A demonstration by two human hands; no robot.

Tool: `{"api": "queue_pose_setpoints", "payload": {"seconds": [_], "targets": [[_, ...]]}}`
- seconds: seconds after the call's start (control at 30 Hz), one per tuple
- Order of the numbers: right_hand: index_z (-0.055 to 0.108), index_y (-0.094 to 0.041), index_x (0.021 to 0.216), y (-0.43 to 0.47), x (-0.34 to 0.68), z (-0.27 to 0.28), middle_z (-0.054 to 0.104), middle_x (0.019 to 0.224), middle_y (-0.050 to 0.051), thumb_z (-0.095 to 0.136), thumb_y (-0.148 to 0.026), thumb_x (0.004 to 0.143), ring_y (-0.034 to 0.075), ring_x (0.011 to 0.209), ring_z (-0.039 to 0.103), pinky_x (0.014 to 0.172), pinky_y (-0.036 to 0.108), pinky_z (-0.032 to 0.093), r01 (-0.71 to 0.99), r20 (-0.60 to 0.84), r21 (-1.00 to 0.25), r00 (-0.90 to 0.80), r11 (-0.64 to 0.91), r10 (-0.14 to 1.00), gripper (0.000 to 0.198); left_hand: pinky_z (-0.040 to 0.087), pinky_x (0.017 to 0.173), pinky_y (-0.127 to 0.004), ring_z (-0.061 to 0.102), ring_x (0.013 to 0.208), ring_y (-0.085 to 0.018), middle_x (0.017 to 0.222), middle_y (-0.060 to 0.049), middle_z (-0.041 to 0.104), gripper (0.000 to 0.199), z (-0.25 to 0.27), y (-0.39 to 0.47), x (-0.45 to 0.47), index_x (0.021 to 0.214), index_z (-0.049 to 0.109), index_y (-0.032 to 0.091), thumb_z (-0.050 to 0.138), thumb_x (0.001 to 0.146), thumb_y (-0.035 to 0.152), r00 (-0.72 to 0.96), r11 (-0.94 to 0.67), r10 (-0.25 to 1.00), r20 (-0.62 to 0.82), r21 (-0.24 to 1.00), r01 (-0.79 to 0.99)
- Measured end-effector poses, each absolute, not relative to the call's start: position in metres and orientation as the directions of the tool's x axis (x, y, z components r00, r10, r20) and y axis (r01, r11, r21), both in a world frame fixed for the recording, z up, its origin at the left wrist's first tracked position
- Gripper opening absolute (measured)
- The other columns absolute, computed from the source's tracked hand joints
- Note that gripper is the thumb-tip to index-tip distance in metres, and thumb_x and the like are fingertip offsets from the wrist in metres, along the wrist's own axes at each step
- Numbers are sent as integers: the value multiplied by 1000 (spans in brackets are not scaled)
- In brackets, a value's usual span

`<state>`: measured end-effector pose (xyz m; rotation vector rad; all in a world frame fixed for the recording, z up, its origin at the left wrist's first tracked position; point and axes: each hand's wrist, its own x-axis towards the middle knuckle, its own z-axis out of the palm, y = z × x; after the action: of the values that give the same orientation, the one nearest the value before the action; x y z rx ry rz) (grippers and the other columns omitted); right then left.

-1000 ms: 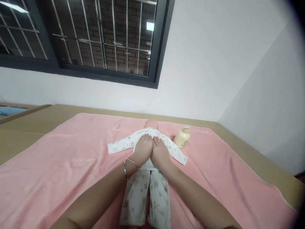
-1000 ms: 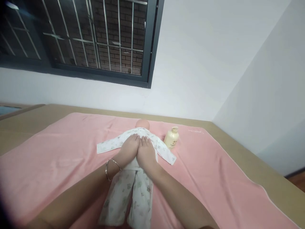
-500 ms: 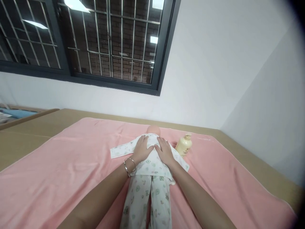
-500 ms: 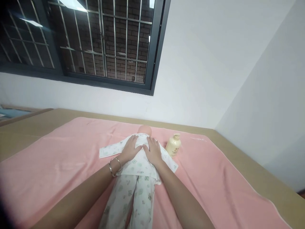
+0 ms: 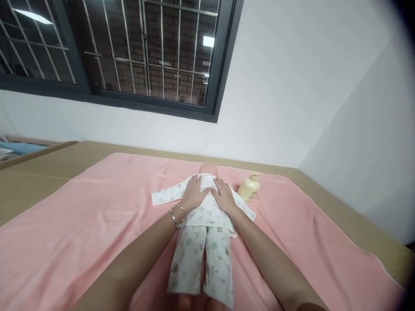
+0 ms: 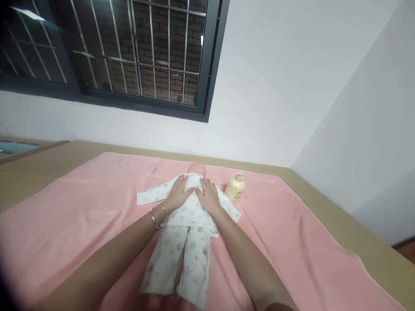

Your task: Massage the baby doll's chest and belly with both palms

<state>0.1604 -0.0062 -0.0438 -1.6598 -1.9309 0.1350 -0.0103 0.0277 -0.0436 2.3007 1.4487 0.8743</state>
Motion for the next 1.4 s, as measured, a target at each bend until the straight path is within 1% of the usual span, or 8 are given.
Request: {"api": "queue_pose_setpoints", "payload": {"seconds": [0.4,0.67,0.77,1.0,1.1,1.2,1.3,1.4], "targets": [[44,-15,146,-5,162,-49,38,155,12,32,-47,100,27,146,29,120,51,15,842,412,-471,-54,263,910,57,18,121,-48,19,150,-33,160,-21,25,73,-49,30,-10,148,35,9,46,93,56,301,-461,883,359,549,697],[53,-18,127,-9,160,-51,59,133,13,44,-50,94,27,128,50,114,50,28,742,542,-580,44,335,839,46,18,121,-47,19,150,-33,160,-20,26,70,-45,27,-11,147,37,11,48,93,54,292,-451,889,352,569,688],[55,-16,123,-7,159,-49,55,139,15,44,-48,94,28,133,45,115,50,27,758,509,-581,52,298,859,45,18,121,-48,19,150,-33,160,-21,27,70,-44,26,-11,147,37,10,47,93,54,296,-449,890,346,561,696],[47,-6,140,-7,162,-39,26,157,26,44,-53,93,41,149,14,116,63,8,847,379,-530,194,40,905,67,18,121,-47,20,150,-32,160,-20,27,71,-47,30,-12,147,37,10,45,93,55,291,-454,887,358,561,692],[32,-7,150,-14,155,-37,19,161,21,43,-47,94,34,151,10,119,58,11,861,533,-469,96,198,841,70,18,122,-45,22,150,-28,159,-19,31,66,-50,32,-12,148,37,9,32,98,51,287,-474,875,391,564,676],[38,-13,149,-21,146,-34,30,159,15,40,-41,96,27,150,20,120,53,17,828,516,-407,-140,385,845,60,18,122,-44,23,150,-26,158,-18,32,64,-53,33,-13,150,33,8,22,101,47,285,-516,847,449,563,645],[46,-14,144,-24,140,-30,39,154,14,43,-34,94,27,147,29,120,53,19,811,466,-432,-174,395,867,54,19,122,-47,23,149,-26,158,-16,34,60,-55,33,-13,149,35,11,20,101,44,291,-538,831,474,555,634],[41,-12,148,-27,139,-27,32,158,15,44,-33,93,27,149,22,121,53,16,826,516,-418,-127,379,847,59,20,122,-49,25,149,-26,156,-14,37,57,-54,32,-12,146,40,14,23,101,44,284,-530,837,468,561,635]]}}
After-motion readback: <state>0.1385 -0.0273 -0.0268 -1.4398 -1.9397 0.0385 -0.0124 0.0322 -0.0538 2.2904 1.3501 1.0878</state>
